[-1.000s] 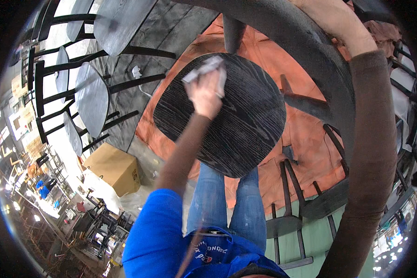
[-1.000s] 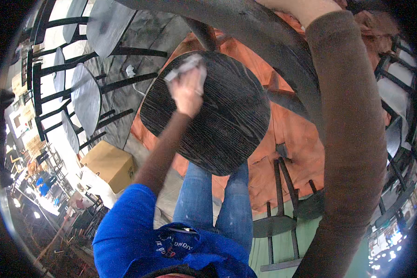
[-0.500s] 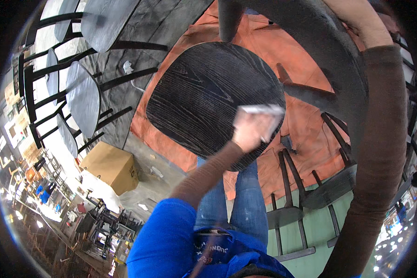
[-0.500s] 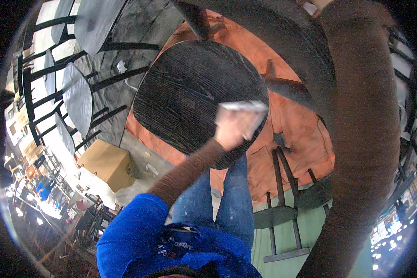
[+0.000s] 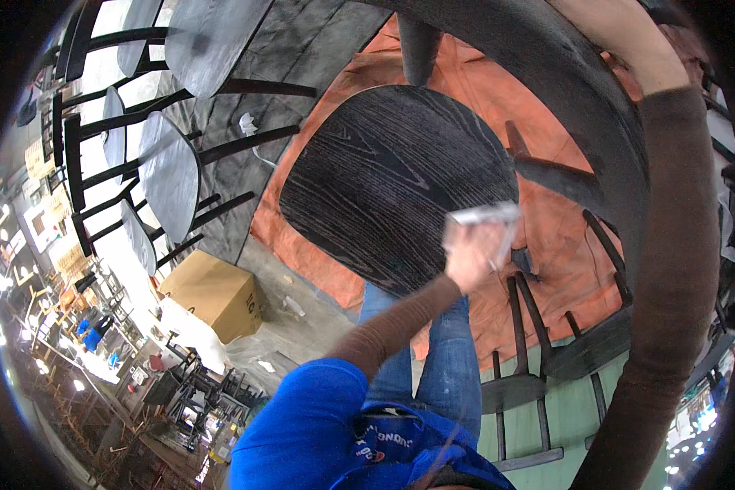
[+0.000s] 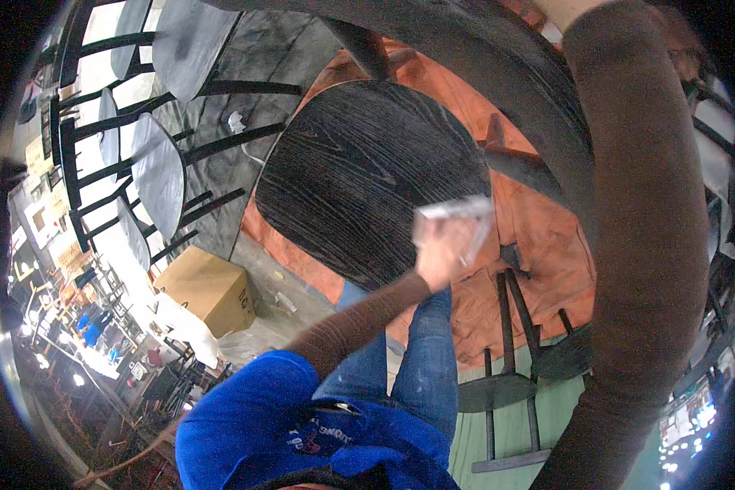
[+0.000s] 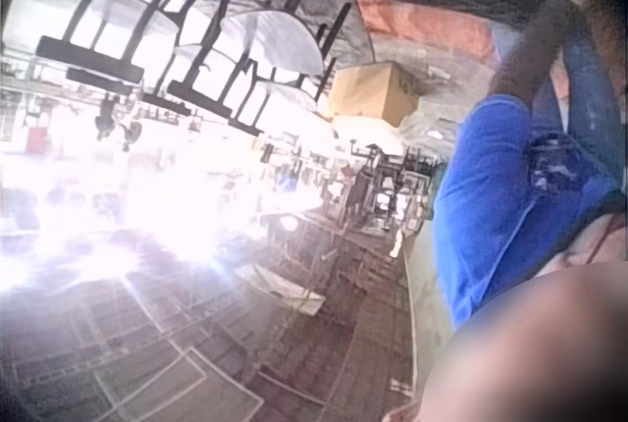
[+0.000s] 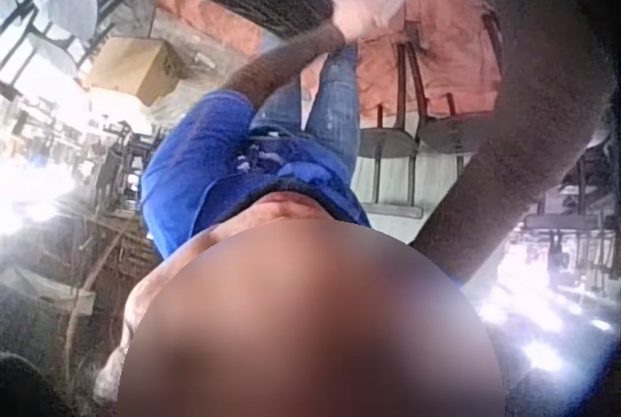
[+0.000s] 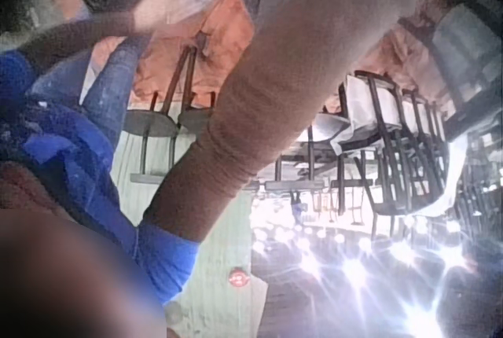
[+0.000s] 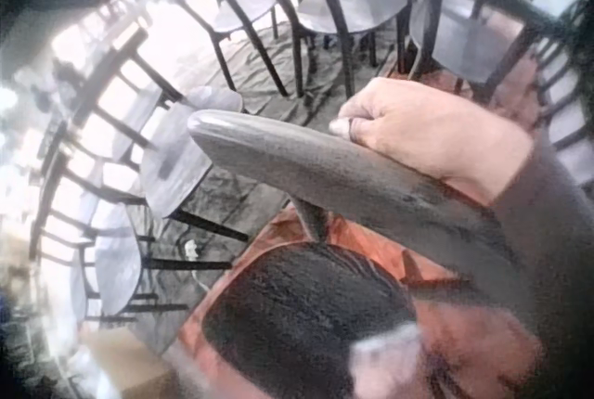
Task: The person wipes the seat and legs of several black chairs using a white cloth. They move from one chair to the next, wiping each surface thoroughly before setting the chair down and picking up another.
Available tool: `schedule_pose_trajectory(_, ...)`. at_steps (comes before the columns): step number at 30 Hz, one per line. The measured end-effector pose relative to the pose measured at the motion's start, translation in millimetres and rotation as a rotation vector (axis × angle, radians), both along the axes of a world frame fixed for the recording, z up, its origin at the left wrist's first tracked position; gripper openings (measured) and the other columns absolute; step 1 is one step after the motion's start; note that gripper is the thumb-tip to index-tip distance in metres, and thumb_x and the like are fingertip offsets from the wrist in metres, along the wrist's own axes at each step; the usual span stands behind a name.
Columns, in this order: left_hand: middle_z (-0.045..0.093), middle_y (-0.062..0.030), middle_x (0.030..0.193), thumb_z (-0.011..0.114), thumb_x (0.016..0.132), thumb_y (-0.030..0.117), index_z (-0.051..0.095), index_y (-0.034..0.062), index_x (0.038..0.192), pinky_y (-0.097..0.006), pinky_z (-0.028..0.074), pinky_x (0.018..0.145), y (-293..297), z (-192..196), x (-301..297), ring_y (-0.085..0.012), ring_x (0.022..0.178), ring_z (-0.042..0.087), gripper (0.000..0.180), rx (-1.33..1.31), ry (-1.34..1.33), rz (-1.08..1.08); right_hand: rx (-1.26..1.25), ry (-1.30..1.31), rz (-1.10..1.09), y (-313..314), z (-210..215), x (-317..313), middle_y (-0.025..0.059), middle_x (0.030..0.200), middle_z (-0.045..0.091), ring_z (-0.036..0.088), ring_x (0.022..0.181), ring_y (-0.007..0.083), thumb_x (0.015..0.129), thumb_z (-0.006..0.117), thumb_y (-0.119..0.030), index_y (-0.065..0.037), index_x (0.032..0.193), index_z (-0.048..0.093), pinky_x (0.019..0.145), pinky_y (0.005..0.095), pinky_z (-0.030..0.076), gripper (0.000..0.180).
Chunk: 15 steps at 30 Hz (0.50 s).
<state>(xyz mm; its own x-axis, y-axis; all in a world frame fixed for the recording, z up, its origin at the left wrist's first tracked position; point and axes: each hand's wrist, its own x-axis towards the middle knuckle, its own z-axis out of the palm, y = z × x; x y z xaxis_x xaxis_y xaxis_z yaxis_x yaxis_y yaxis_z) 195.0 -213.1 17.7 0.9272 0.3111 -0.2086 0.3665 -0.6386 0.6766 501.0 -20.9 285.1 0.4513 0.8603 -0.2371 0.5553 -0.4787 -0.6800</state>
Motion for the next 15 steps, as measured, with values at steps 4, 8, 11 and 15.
schedule_pose_trajectory(4,0.059,-0.0045,0.126,0.058,0.081,0.017,0.057,0.0144,0.127,-0.055,0.034,0.106,10,-3,-1,-0.025,0.122,0.053,0.046,-0.065,-0.291,-0.129,0.116,-0.095,0.074,-13,-11,-6,0.0104,0.077,0.067,0.059,0.07,0.0178,0.098,0.053,-0.019,0.004,0.097,0.07,0.075,0.031,0.049,0.029)
schedule_pose_trajectory(8,0.059,-0.0076,0.101,0.058,0.08,0.013,0.061,0.012,0.113,-0.052,0.04,0.085,194,-13,-16,-0.0274,0.099,0.059,0.033,0.543,0.096,0.084,0.106,-0.092,0.113,-26,-23,-2,0.0105,0.079,0.067,0.059,0.071,0.018,0.097,0.054,-0.02,0.004,0.098,0.07,0.076,0.0312,0.049,0.029)
schedule_pose_trajectory(11,0.058,-0.0138,0.124,0.058,0.078,0.002,0.053,0.0051,0.132,-0.056,0.035,0.099,297,-14,-40,-0.0333,0.114,0.054,0.054,0.782,-0.03,0.103,0.106,-0.089,0.118,-35,-30,0,0.0106,0.08,0.067,0.059,0.072,0.0181,0.097,0.054,-0.02,0.004,0.099,0.069,0.076,0.0314,0.049,0.028)
schedule_pose_trajectory(15,0.055,-0.017,0.127,0.061,0.071,0.001,0.048,0.0022,0.135,-0.058,0.028,0.106,237,-21,-32,-0.0369,0.122,0.049,0.065,0.591,-0.04,0.207,0.111,-0.087,0.1,-43,-38,2,0.0107,0.081,0.067,0.059,0.073,0.0183,0.097,0.055,-0.02,0.004,0.1,0.069,0.077,0.0316,0.049,0.028)
